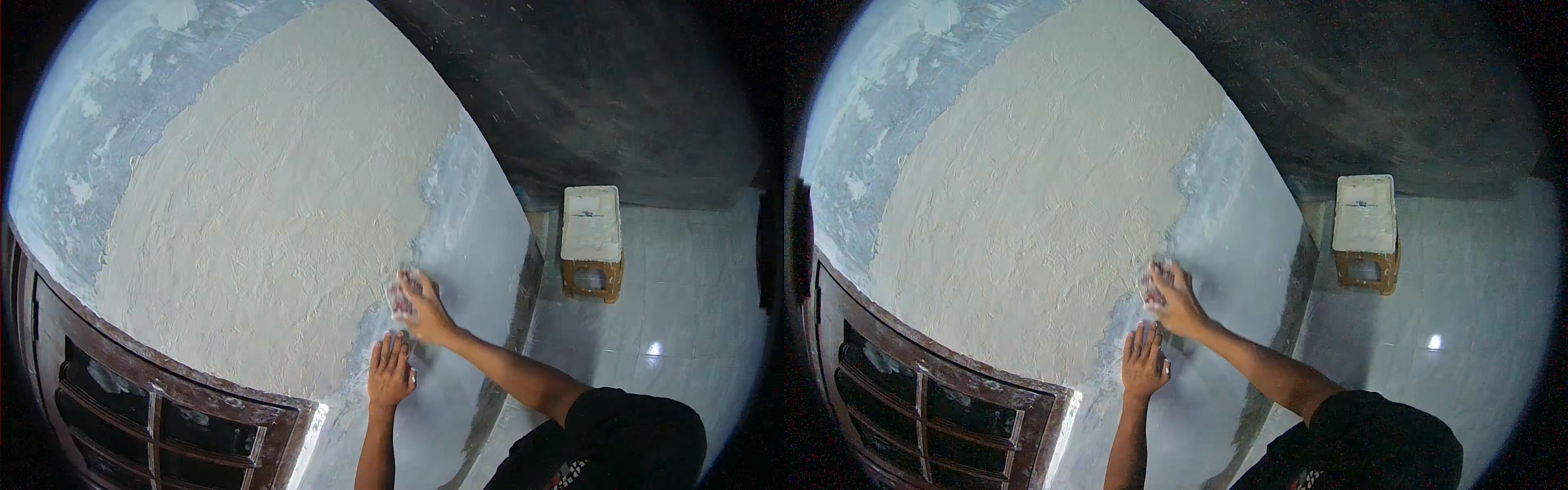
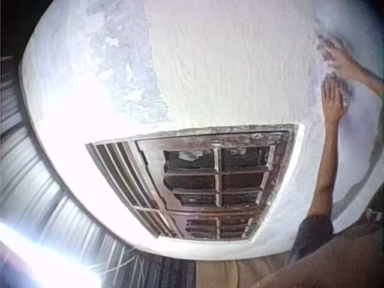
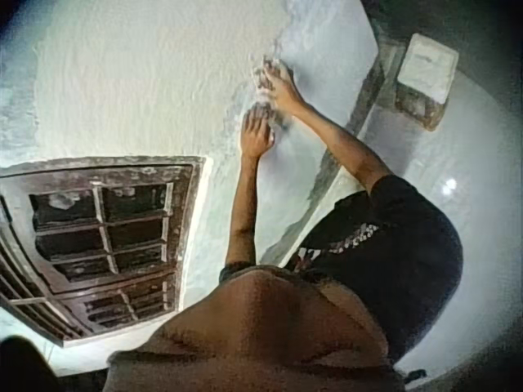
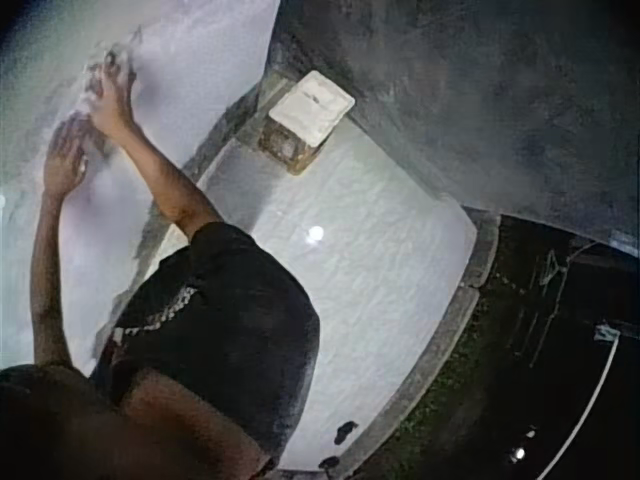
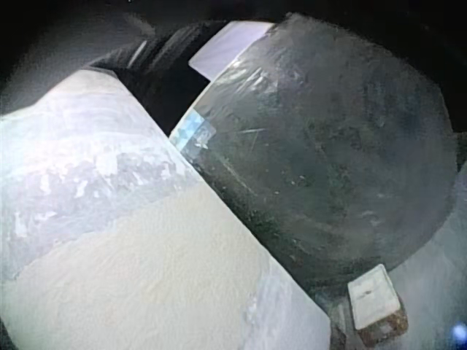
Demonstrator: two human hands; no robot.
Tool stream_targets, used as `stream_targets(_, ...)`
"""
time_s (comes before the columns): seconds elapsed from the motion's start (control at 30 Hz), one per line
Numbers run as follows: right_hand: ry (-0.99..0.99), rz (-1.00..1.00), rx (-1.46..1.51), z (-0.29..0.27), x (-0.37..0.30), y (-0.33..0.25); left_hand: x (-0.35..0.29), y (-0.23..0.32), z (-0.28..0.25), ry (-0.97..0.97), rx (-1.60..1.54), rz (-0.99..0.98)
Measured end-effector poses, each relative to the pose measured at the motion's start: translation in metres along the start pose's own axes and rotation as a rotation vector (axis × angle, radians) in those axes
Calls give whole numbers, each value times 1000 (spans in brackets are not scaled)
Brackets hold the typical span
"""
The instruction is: The person applies wall filler to a wall surface near a window frame with a hand scraper, taking the plaster from a container and spreading it onto the wall.
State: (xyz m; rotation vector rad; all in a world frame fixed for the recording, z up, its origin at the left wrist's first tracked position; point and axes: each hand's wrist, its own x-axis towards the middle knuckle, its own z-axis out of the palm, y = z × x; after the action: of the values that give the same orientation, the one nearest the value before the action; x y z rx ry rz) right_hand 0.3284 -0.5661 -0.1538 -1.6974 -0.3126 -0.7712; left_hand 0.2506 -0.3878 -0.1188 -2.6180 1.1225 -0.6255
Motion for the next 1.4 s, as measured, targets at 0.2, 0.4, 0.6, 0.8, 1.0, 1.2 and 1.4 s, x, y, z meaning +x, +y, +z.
stream_targets(0.2, 30, -7, -71, -11, 25, 10, -2, 4, -6, -32, 4, -16)
stream_targets(0.4, 45, -15, -70, -26, 24, 19, -1, 0, 0, -31, -15, -22)
stream_targets(0.6, 52, -31, -96, -13, 0, 34, 4, 4, -4, -29, 20, -1)
stream_targets(0.8, 59, -78, 60, -9, 24, 1, -1, 1, -5, -16, 2, -9)
stream_targets(1.0, 35, -48, -59, -8, -19, 21, -2, 2, -8, -11, -37, 19)
stream_targets(1.2, 90, -84, -46, -5, 23, -20, -10, -2, -8, -27, -51, 64)
stream_targets(1.4, 70, -20, -70, 3, -31, 13, -16, 2, -15, -30, -94, 67)
